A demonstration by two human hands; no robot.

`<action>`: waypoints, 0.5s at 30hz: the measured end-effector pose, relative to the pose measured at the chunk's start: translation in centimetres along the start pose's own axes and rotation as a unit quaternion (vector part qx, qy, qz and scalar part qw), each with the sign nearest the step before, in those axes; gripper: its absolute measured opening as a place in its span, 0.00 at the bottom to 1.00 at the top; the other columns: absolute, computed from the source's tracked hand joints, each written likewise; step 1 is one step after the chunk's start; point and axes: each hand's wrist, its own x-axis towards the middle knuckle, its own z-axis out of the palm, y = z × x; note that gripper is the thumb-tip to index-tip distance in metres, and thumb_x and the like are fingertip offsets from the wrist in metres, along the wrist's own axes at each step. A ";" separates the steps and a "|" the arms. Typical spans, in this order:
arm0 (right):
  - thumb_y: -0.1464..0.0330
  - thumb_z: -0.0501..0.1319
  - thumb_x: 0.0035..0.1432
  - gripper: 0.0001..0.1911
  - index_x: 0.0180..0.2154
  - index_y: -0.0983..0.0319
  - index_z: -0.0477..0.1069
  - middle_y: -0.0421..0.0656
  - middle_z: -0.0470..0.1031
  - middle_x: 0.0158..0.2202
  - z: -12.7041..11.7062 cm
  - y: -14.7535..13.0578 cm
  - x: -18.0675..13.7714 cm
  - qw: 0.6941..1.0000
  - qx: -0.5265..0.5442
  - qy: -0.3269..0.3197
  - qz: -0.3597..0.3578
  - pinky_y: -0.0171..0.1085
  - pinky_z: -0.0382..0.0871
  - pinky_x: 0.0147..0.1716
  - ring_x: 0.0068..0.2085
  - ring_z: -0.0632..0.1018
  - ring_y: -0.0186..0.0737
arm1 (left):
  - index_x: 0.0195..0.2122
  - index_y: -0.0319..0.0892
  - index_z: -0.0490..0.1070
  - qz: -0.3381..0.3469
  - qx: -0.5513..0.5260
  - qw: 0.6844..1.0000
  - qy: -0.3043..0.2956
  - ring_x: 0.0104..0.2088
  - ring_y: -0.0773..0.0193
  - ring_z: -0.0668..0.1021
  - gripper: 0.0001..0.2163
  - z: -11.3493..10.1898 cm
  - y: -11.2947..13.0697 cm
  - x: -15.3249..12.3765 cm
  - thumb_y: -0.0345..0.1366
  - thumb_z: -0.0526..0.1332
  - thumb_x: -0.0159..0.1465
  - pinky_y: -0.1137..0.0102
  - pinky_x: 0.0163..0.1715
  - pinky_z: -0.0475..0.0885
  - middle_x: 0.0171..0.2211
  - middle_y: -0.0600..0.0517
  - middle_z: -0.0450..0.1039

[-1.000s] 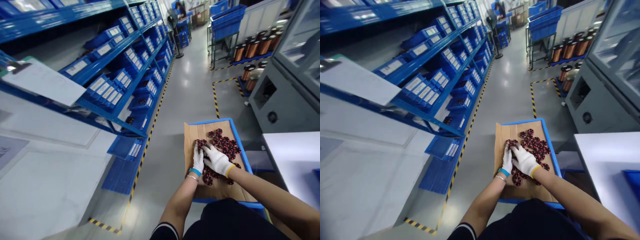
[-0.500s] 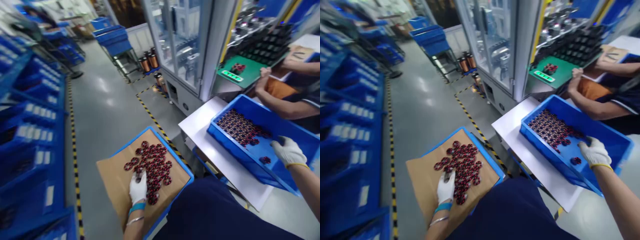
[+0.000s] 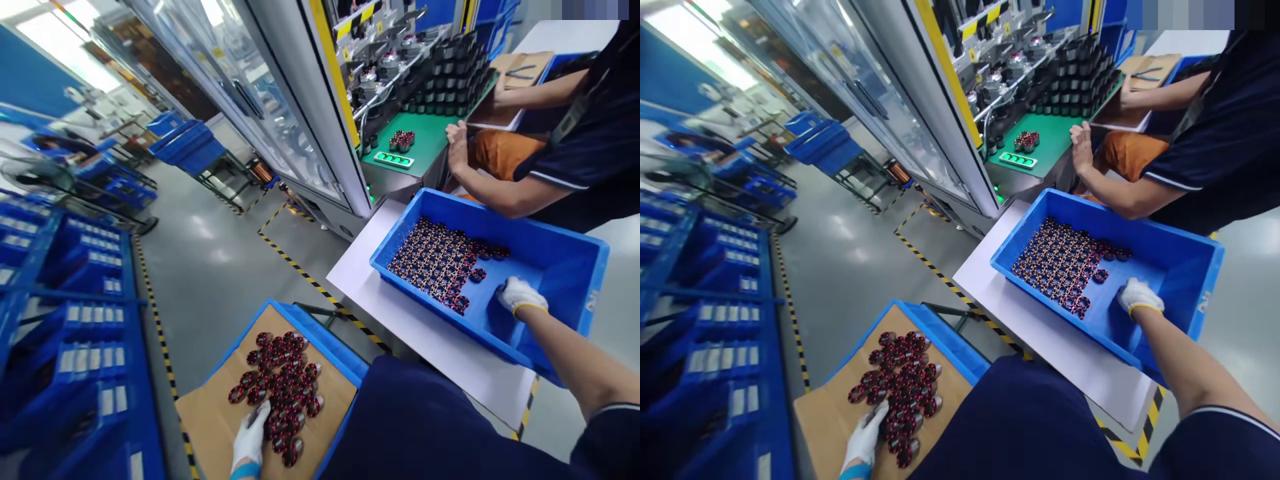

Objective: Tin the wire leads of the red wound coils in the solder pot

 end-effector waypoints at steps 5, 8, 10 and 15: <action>0.52 0.49 0.64 0.35 0.65 0.65 0.60 0.66 0.64 0.54 -2.1 -1.1 2.8 0.999 0.018 -0.027 0.023 0.52 0.63 0.42 0.49 0.74 0.58 | 0.25 0.47 0.71 -0.001 0.063 0.996 0.061 0.49 0.43 0.81 0.11 -0.3 -0.6 -0.8 0.48 0.66 0.51 0.55 0.53 0.74 0.27 0.48 0.80; 0.52 0.52 0.63 0.41 0.72 0.59 0.44 0.65 0.59 0.58 -2.3 -1.9 3.6 0.999 0.027 -0.026 0.019 0.53 0.61 0.44 0.53 0.71 0.61 | 0.21 0.48 0.69 -0.007 0.116 0.989 0.095 0.44 0.38 0.82 0.14 -0.3 -1.1 -1.2 0.53 0.65 0.49 0.52 0.48 0.76 0.22 0.47 0.76; 0.52 0.54 0.62 0.43 0.72 0.55 0.42 0.64 0.56 0.59 -2.3 -2.3 4.1 0.999 0.032 -0.033 0.019 0.52 0.60 0.44 0.54 0.70 0.62 | 0.20 0.48 0.68 -0.001 0.140 0.984 0.108 0.41 0.39 0.83 0.14 -0.2 -1.4 -1.4 0.53 0.65 0.49 0.54 0.44 0.78 0.20 0.48 0.76; 0.49 0.53 0.61 0.40 0.69 0.59 0.51 0.63 0.58 0.57 -2.2 -2.8 5.7 0.996 0.046 -0.050 0.059 0.52 0.61 0.46 0.54 0.71 0.61 | 0.17 0.51 0.62 0.042 0.198 0.959 0.196 0.36 0.40 0.84 0.15 -0.1 -1.9 -2.0 0.54 0.60 0.49 0.54 0.36 0.78 0.15 0.55 0.72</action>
